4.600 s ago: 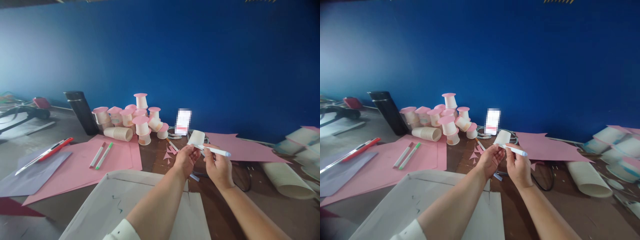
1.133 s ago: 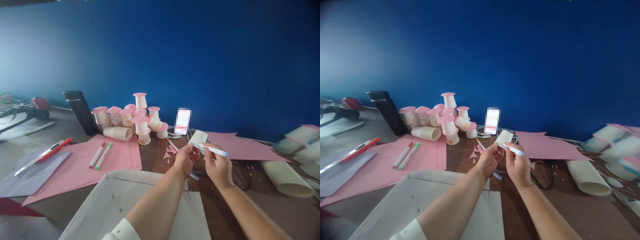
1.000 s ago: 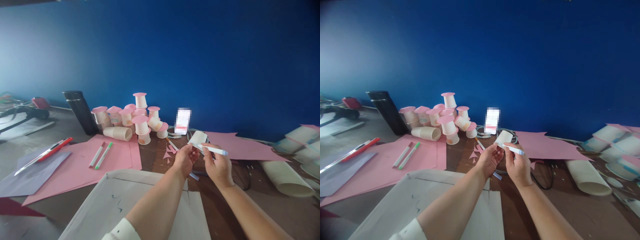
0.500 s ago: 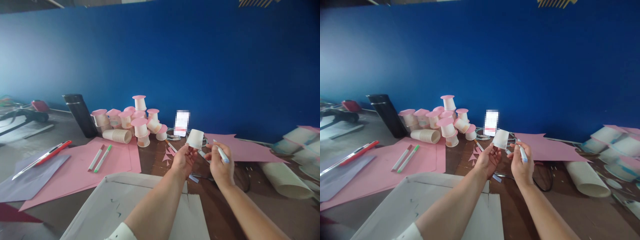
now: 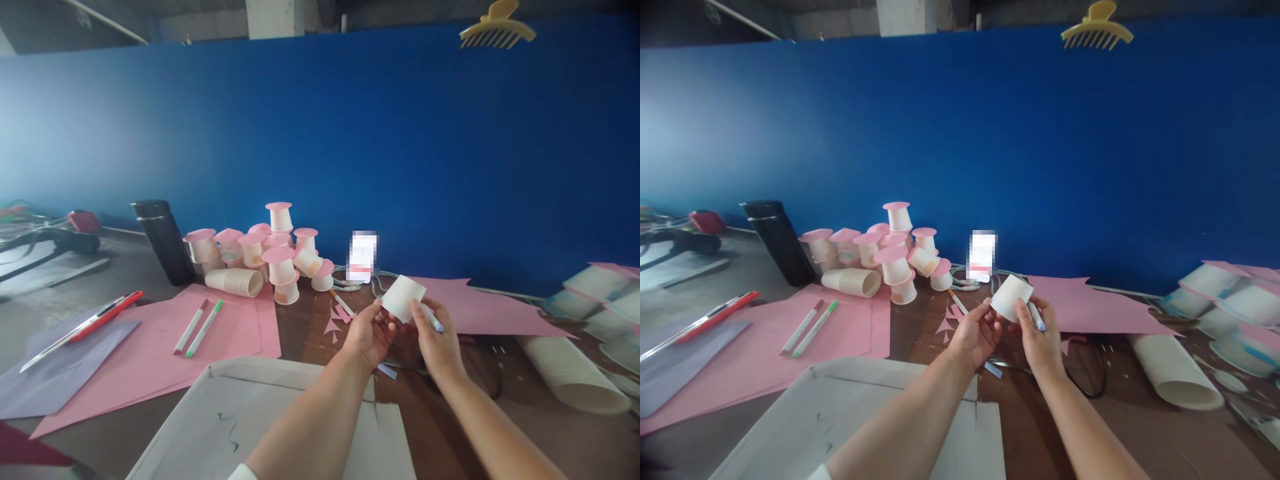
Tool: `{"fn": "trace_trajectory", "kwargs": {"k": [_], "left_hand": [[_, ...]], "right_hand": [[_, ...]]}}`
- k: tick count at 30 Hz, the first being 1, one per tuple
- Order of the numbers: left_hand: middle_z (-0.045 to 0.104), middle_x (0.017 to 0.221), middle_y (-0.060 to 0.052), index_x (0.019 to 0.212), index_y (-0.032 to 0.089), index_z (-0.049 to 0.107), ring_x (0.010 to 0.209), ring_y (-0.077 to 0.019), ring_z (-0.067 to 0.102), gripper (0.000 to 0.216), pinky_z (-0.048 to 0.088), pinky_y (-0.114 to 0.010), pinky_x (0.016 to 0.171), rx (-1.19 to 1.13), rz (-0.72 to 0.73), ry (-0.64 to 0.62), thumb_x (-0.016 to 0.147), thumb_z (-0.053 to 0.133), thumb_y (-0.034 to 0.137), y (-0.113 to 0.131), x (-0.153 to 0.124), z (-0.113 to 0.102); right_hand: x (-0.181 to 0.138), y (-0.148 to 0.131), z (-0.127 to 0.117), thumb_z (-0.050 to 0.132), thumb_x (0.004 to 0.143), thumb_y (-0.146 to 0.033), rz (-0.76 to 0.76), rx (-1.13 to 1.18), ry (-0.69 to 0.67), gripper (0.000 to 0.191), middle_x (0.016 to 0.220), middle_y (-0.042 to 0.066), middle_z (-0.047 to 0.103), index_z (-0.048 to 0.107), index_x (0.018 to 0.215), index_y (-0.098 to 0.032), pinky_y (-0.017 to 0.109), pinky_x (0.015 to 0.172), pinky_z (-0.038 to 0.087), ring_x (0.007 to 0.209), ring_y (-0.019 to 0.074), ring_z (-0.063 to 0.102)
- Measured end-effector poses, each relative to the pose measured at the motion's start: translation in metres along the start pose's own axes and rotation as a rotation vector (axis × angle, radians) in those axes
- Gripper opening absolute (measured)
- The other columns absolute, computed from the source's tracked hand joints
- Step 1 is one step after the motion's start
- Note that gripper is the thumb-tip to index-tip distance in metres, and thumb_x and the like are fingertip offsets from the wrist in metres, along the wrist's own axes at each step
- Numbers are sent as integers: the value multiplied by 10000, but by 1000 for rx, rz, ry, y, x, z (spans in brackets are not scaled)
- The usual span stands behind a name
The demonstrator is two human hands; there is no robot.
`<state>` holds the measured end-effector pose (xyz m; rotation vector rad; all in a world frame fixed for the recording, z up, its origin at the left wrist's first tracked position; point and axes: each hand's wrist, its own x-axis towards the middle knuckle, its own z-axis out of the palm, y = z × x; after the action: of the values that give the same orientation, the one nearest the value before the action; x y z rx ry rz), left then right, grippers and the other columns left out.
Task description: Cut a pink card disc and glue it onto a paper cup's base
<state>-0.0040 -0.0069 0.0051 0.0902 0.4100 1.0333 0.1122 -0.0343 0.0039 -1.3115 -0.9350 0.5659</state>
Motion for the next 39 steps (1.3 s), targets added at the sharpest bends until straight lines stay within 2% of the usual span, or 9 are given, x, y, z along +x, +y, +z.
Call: {"fn": "trace_trajectory", "kwargs": {"k": [4, 9, 16, 24, 28, 31, 34, 37, 39], "left_hand": [[571, 627, -27, 769, 84, 612, 534, -82, 581, 142, 487, -146, 467, 4, 6, -4, 867, 608, 186, -1, 2, 0], [639, 754, -73, 847, 71, 652, 638, -110, 623, 164, 552, -201, 600, 59, 68, -70, 873, 613, 229, -6, 2, -2], [649, 779, -70, 881, 67, 698, 715, -110, 617, 170, 545, -211, 718, 197, 93, -282, 758, 743, 175, -12, 0, -7], [655, 741, -69, 819, 63, 693, 686, -104, 625, 120, 535, -186, 679, 188, 91, -230, 741, 737, 142, -12, 4, -6], [647, 699, -57, 808, 78, 679, 668, -99, 626, 68, 537, -185, 681, 148, 127, -149, 779, 698, 137, -9, 4, -6], [656, 713, -61, 788, 86, 665, 679, -101, 632, 63, 535, -188, 680, 139, 164, -108, 784, 695, 141, -8, 5, -7], [660, 726, -61, 775, 88, 659, 682, -100, 630, 87, 524, -189, 684, 147, 182, -123, 766, 718, 151, -8, 6, -9], [656, 735, -53, 787, 85, 667, 673, -91, 619, 138, 510, -190, 700, 151, 199, -166, 734, 756, 176, -9, 9, -11], [647, 729, -40, 775, 91, 668, 669, -84, 609, 172, 499, -188, 705, 146, 213, -179, 705, 786, 195, -10, 10, -13]], "right_hand": [[-4, -6, 3, 727, 724, -572, -2, -68, 12, 558, 845, 66, 690, 587, 1072, -159, 302, 512, 531, 565, 179, 631], [-2, -4, 4, 715, 727, -575, -52, -155, 102, 552, 933, 97, 670, 597, 1049, -143, 301, 582, 519, 733, 211, 645], [5, 1, 2, 699, 730, -593, -25, -169, 136, 565, 901, 96, 661, 593, 1040, -133, 315, 605, 505, 758, 227, 634], [5, 6, 1, 653, 749, -619, -86, -250, 137, 585, 1006, 112, 668, 592, 1088, -146, 345, 708, 519, 834, 237, 641], [7, 11, -3, 666, 781, -545, -154, -160, 131, 579, 1075, 132, 684, 525, 1200, -171, 341, 633, 544, 688, 192, 660], [0, 5, -3, 588, 874, -474, -263, -177, 98, 414, 1131, 120, 677, 524, 1182, -205, 300, 545, 539, 564, 133, 626], [-9, -1, -1, 490, 951, -398, -384, -254, 47, 286, 1021, 75, 700, 549, 1159, -212, 265, 510, 519, 531, 111, 600], [-16, -2, 1, 503, 958, -310, -586, -328, -35, 269, 913, 53, 697, 583, 1195, -213, 276, 549, 530, 549, 122, 603], [-17, -1, 1, 552, 934, -246, -763, -371, -86, 282, 951, 67, 688, 607, 1209, -221, 305, 633, 549, 675, 155, 644]]}}
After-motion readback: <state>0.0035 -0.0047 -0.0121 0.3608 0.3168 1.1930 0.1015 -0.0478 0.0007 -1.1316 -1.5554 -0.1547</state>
